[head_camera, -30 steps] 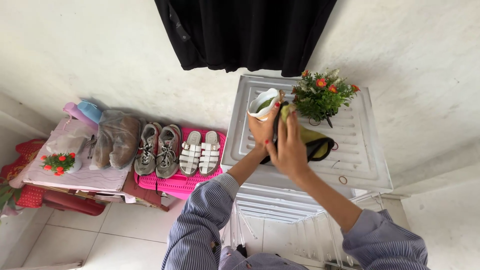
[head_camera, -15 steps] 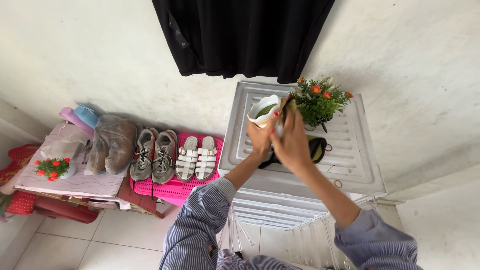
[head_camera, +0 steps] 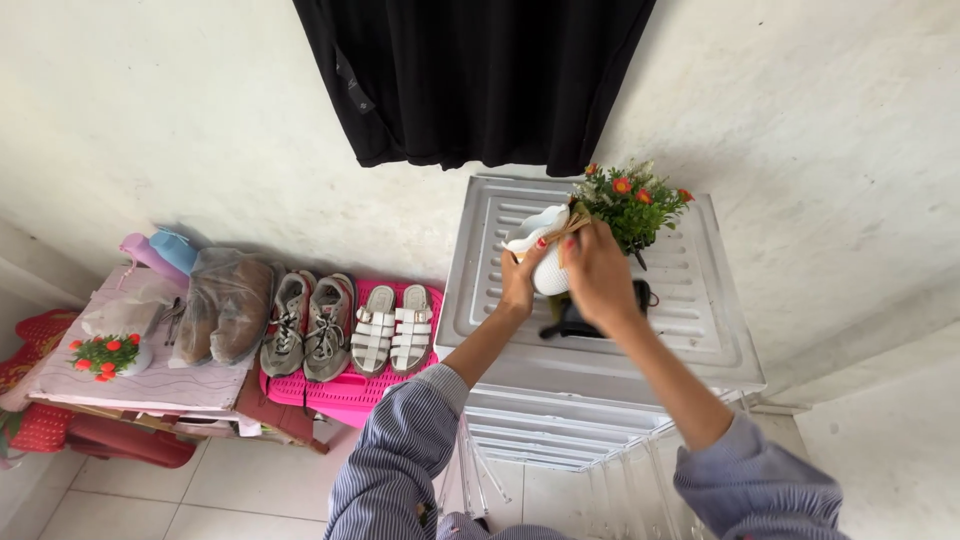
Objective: The recorder cleans artificial plants and the top surface of a plastic drawer unit with a cloth.
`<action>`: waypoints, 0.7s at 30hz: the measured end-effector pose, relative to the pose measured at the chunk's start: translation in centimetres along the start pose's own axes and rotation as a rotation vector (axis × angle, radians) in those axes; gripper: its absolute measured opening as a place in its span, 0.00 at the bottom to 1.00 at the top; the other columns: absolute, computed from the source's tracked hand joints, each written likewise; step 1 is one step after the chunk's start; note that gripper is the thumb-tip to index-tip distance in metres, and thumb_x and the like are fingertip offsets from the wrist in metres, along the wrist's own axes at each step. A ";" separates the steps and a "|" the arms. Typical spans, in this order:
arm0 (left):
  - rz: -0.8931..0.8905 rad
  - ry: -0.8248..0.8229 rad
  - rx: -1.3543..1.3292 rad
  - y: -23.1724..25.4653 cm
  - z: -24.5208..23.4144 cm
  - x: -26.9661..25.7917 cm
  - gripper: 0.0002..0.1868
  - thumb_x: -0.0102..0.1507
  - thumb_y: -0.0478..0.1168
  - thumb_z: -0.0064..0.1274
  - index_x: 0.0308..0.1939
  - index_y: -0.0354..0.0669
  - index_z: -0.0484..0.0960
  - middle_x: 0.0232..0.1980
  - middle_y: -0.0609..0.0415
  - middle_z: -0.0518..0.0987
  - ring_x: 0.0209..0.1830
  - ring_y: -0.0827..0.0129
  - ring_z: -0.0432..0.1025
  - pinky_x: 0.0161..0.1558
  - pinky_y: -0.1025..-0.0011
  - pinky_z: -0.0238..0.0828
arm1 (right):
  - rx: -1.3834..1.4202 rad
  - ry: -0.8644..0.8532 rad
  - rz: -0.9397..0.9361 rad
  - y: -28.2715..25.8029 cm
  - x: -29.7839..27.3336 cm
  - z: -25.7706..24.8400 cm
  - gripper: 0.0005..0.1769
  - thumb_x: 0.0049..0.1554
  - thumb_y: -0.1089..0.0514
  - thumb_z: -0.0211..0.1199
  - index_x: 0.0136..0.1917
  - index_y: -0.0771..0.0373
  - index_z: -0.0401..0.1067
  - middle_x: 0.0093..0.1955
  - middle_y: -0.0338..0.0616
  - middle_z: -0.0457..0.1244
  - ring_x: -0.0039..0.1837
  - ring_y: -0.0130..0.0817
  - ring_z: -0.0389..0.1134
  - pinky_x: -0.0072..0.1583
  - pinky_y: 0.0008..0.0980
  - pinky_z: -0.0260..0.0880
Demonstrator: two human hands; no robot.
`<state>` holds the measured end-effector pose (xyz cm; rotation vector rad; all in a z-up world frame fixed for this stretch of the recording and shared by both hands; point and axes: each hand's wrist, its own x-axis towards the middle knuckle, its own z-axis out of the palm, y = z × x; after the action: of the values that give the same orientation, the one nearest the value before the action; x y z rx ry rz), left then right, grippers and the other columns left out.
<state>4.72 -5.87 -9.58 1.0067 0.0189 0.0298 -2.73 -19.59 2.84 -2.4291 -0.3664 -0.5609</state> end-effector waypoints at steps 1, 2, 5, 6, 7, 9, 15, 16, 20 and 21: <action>0.002 -0.003 -0.003 1.3 0.7 -0.6 0.40 0.59 0.52 0.63 0.65 0.34 0.60 0.59 0.43 0.74 0.57 0.62 0.74 0.57 0.64 0.77 | -0.004 0.002 -0.002 -1.4 -0.6 -0.6 0.42 0.73 0.32 0.29 0.62 0.75 0.65 0.61 0.65 0.61 0.59 0.58 0.66 0.62 0.51 0.68; 0.110 -0.060 -0.014 2.5 1.2 -1.5 0.38 0.60 0.52 0.64 0.63 0.28 0.67 0.57 0.42 0.77 0.55 0.62 0.75 0.56 0.65 0.75 | -0.080 0.093 -0.119 -2.8 -1.4 -0.9 0.43 0.72 0.32 0.32 0.66 0.77 0.63 0.65 0.69 0.59 0.62 0.61 0.64 0.62 0.51 0.68; 0.213 -0.087 0.014 4.1 1.8 -2.7 0.36 0.60 0.51 0.65 0.60 0.24 0.75 0.53 0.42 0.81 0.50 0.62 0.76 0.53 0.65 0.74 | -0.125 0.119 -0.168 -3.7 -1.9 -1.1 0.45 0.69 0.30 0.33 0.70 0.76 0.60 0.68 0.70 0.57 0.66 0.61 0.62 0.63 0.49 0.67; 0.214 -0.057 0.050 4.4 1.8 -2.8 0.35 0.58 0.51 0.66 0.59 0.25 0.76 0.51 0.44 0.83 0.47 0.62 0.77 0.52 0.65 0.75 | -0.091 0.057 -0.104 -3.5 -1.7 -1.1 0.46 0.67 0.29 0.32 0.69 0.74 0.61 0.68 0.68 0.57 0.67 0.59 0.63 0.64 0.48 0.67; 0.211 -0.056 0.049 3.9 1.3 -2.4 0.35 0.58 0.51 0.66 0.59 0.25 0.76 0.51 0.44 0.83 0.47 0.62 0.77 0.52 0.65 0.75 | -0.092 0.055 -0.103 -1.8 -0.8 -0.9 0.46 0.67 0.29 0.32 0.69 0.74 0.61 0.68 0.68 0.57 0.67 0.59 0.63 0.64 0.48 0.67; 0.265 -0.329 -0.058 2.6 0.1 -1.7 0.39 0.56 0.52 0.68 0.63 0.30 0.72 0.53 0.45 0.80 0.52 0.63 0.75 0.55 0.64 0.73 | 0.213 -0.172 0.215 1.6 0.7 -0.4 0.49 0.65 0.26 0.24 0.66 0.69 0.67 0.65 0.63 0.64 0.66 0.51 0.67 0.68 0.45 0.66; 0.123 -0.270 0.058 -0.2 -0.9 0.8 0.41 0.64 0.60 0.56 0.69 0.32 0.68 0.62 0.43 0.76 0.64 0.61 0.70 0.64 0.65 0.67 | 0.630 -0.205 0.274 5.7 0.6 -0.9 0.55 0.66 0.21 0.21 0.69 0.77 0.56 0.75 0.65 0.53 0.74 0.48 0.53 0.73 0.45 0.50; 0.121 -0.272 0.057 1.3 -0.2 0.0 0.41 0.64 0.60 0.56 0.69 0.32 0.68 0.62 0.43 0.76 0.64 0.61 0.70 0.64 0.65 0.67 | 0.629 -0.203 0.275 5.0 0.4 -1.3 0.55 0.66 0.21 0.21 0.69 0.77 0.56 0.75 0.65 0.53 0.74 0.48 0.53 0.73 0.45 0.50; 0.195 -0.273 0.373 5.9 2.6 -2.9 0.44 0.67 0.61 0.48 0.78 0.36 0.56 0.66 0.38 0.72 0.64 0.56 0.67 0.65 0.61 0.66 | 0.289 -0.054 0.212 0.8 -0.6 -2.9 0.54 0.65 0.24 0.19 0.69 0.75 0.61 0.71 0.66 0.56 0.70 0.56 0.60 0.73 0.46 0.58; 0.312 -0.328 0.364 6.8 3.1 -3.7 0.50 0.65 0.56 0.54 0.81 0.41 0.44 0.72 0.42 0.65 0.71 0.59 0.63 0.70 0.62 0.61 | 0.183 0.009 0.116 -0.5 -0.9 -3.2 0.54 0.65 0.25 0.20 0.73 0.76 0.57 0.72 0.67 0.53 0.71 0.60 0.59 0.73 0.49 0.58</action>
<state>1.02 -5.02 -2.16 1.3606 -0.4463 0.1498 -4.69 -21.27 5.00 -2.2542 -0.2594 -0.4663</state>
